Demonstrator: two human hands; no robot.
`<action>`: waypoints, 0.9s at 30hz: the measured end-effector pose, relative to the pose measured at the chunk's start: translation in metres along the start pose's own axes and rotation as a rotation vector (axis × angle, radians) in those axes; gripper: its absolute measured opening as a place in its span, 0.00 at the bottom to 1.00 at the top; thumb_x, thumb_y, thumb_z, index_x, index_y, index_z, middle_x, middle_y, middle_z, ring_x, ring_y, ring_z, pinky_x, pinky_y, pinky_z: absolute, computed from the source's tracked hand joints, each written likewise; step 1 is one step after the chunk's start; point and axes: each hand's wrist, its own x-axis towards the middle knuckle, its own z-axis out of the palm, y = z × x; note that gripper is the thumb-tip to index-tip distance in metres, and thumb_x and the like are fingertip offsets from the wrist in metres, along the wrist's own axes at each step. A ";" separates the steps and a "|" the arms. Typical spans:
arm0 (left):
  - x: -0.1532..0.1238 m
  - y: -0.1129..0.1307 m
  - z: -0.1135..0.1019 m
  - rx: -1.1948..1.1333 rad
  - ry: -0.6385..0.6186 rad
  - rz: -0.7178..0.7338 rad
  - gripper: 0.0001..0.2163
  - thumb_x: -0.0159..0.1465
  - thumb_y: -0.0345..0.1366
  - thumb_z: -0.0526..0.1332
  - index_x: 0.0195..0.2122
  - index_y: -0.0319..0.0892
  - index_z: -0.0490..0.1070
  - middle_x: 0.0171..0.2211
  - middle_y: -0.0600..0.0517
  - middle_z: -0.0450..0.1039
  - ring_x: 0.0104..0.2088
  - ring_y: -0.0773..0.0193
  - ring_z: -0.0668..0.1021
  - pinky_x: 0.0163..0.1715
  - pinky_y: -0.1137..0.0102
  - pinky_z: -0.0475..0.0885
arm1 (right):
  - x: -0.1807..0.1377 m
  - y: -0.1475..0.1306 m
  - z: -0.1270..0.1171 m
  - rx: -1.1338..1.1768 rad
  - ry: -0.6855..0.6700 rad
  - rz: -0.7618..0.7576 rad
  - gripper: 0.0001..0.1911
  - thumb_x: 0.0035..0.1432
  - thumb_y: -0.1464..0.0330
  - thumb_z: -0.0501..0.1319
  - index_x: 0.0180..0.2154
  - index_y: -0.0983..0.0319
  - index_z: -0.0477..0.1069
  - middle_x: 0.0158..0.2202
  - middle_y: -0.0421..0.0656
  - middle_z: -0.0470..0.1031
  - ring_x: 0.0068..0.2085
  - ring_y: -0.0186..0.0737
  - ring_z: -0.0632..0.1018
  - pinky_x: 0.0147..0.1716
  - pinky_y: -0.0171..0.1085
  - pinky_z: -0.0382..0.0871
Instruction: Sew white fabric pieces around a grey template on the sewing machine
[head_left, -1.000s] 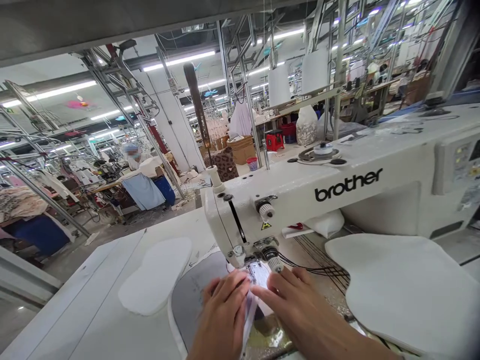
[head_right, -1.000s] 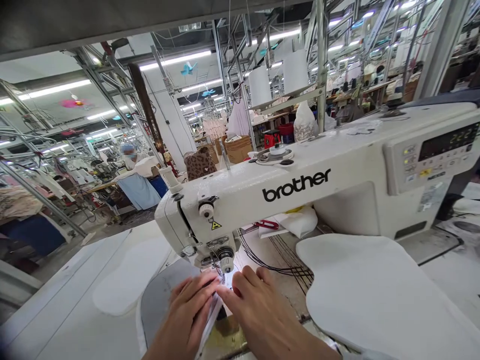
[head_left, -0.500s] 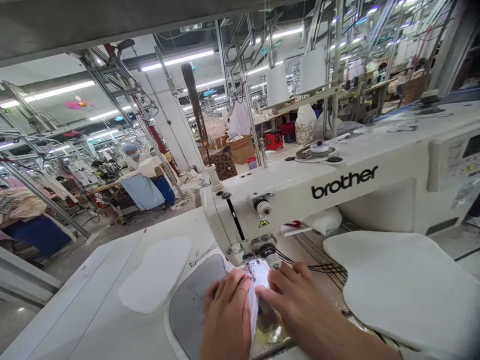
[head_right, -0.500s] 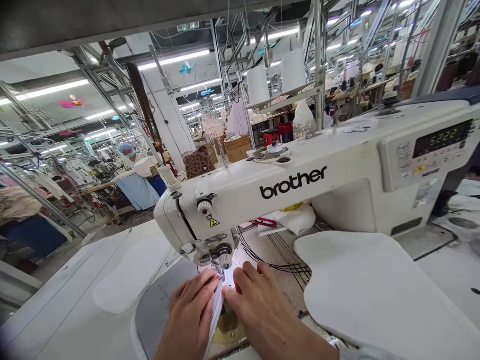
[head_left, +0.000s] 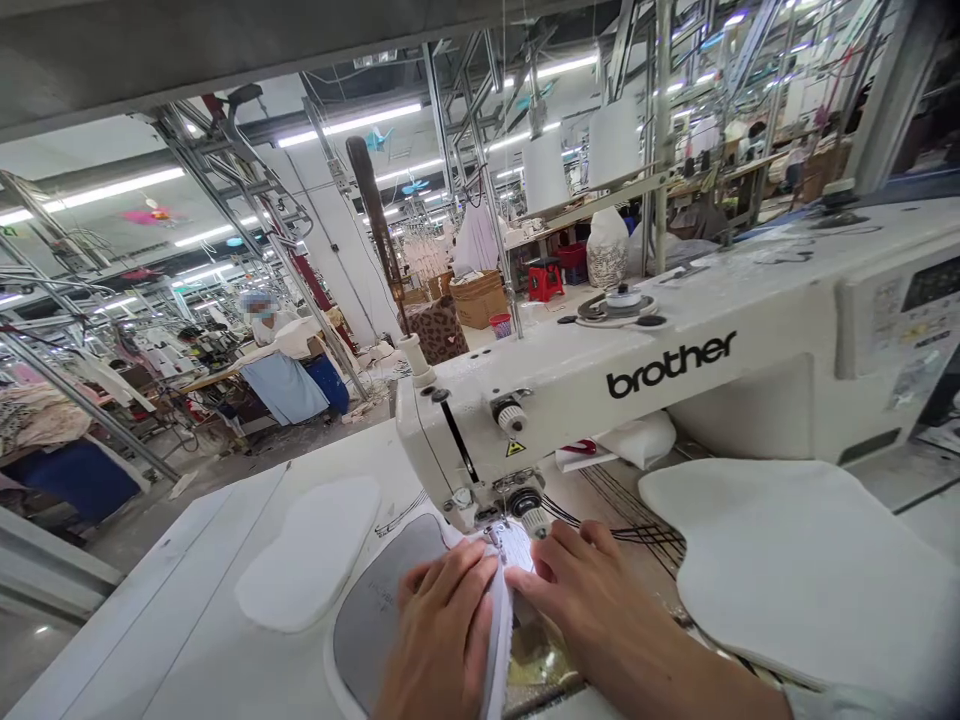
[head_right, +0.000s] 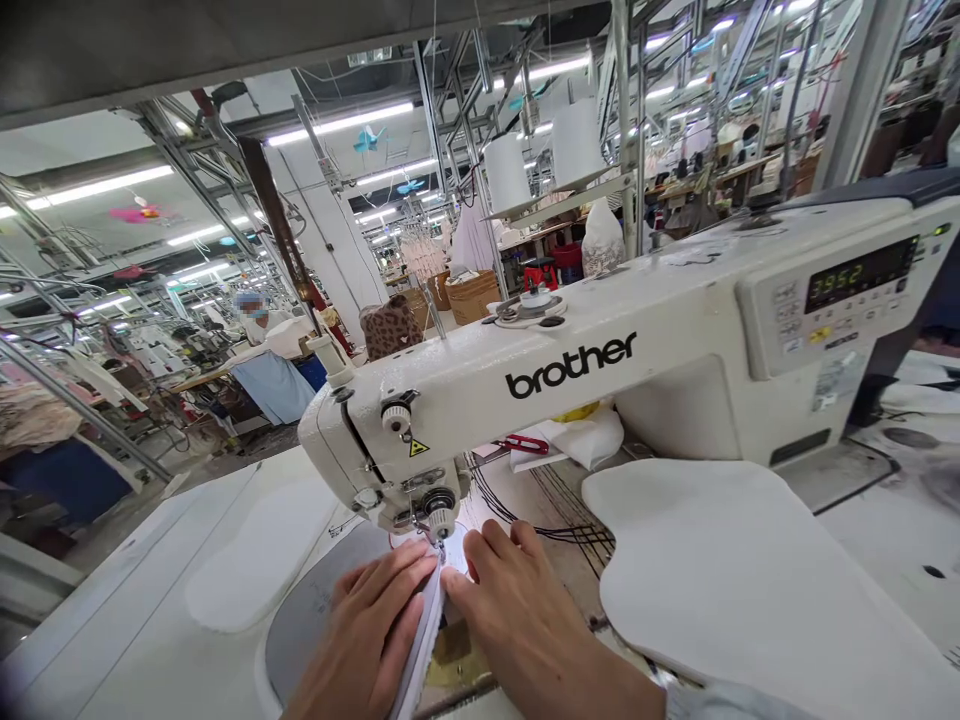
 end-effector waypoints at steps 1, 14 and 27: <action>-0.001 0.002 0.003 -0.004 0.023 -0.024 0.16 0.69 0.31 0.50 0.54 0.46 0.70 0.56 0.49 0.74 0.56 0.60 0.75 0.48 0.64 0.70 | -0.001 0.000 0.001 -0.003 -0.008 -0.001 0.10 0.56 0.74 0.63 0.36 0.56 0.65 0.30 0.37 0.66 0.34 0.41 0.67 0.38 0.41 0.52; -0.003 0.016 0.020 0.088 0.147 -0.150 0.15 0.67 0.30 0.52 0.50 0.49 0.73 0.52 0.52 0.76 0.50 0.58 0.78 0.42 0.63 0.68 | 0.004 -0.004 -0.008 0.039 0.032 -0.017 0.09 0.56 0.78 0.60 0.35 0.58 0.66 0.31 0.38 0.69 0.34 0.40 0.67 0.36 0.41 0.52; 0.001 0.029 0.024 0.176 0.145 -0.255 0.16 0.68 0.28 0.49 0.49 0.48 0.72 0.51 0.50 0.77 0.49 0.56 0.78 0.41 0.60 0.66 | 0.004 -0.004 -0.011 0.067 -0.035 -0.022 0.07 0.59 0.76 0.62 0.34 0.59 0.67 0.31 0.37 0.69 0.34 0.39 0.69 0.37 0.39 0.53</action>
